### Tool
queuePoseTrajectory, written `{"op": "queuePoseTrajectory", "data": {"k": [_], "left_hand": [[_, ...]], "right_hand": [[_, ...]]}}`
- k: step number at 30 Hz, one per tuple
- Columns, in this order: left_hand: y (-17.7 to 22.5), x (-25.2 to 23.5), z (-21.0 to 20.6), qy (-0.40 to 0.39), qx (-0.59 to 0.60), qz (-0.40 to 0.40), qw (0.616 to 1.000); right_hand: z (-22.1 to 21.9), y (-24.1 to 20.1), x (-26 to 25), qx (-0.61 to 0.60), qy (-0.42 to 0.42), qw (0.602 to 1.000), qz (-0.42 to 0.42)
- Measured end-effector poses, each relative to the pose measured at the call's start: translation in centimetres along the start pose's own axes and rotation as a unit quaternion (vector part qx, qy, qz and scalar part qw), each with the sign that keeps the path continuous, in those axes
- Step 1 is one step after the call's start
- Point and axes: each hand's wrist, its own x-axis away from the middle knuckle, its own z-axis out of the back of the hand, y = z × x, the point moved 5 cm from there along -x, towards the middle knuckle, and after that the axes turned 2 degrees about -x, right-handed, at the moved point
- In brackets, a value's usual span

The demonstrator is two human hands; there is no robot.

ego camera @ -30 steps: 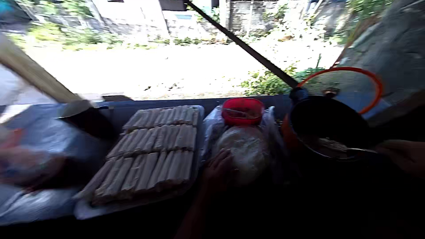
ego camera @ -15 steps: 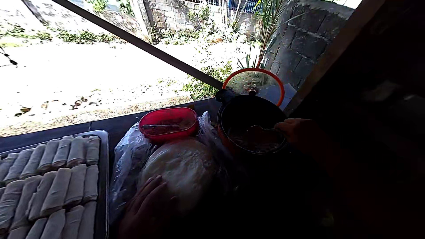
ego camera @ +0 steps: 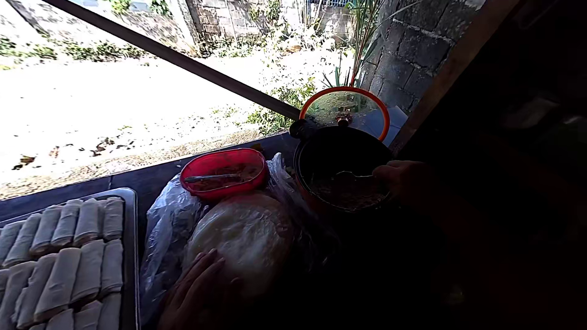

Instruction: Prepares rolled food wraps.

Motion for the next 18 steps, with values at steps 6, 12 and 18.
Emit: {"op": "queuePoseTrajectory", "data": {"k": [6,12,18], "left_hand": [[0.0,-0.1,0.1,-0.003,0.002,-0.007,1.0],[0.2,-0.1,0.3,-0.004,0.003,-0.004,1.0],[0.2,-0.2,0.3,0.0,0.004,-0.008,1.0]], "right_hand": [[0.4,0.7,0.4,-0.061,0.023,0.997,-0.035],[0.3,0.5,0.8,-0.078,0.027,0.995,-0.047],[0.3,0.4,1.4,-0.116,0.026,0.991,-0.056]]}}
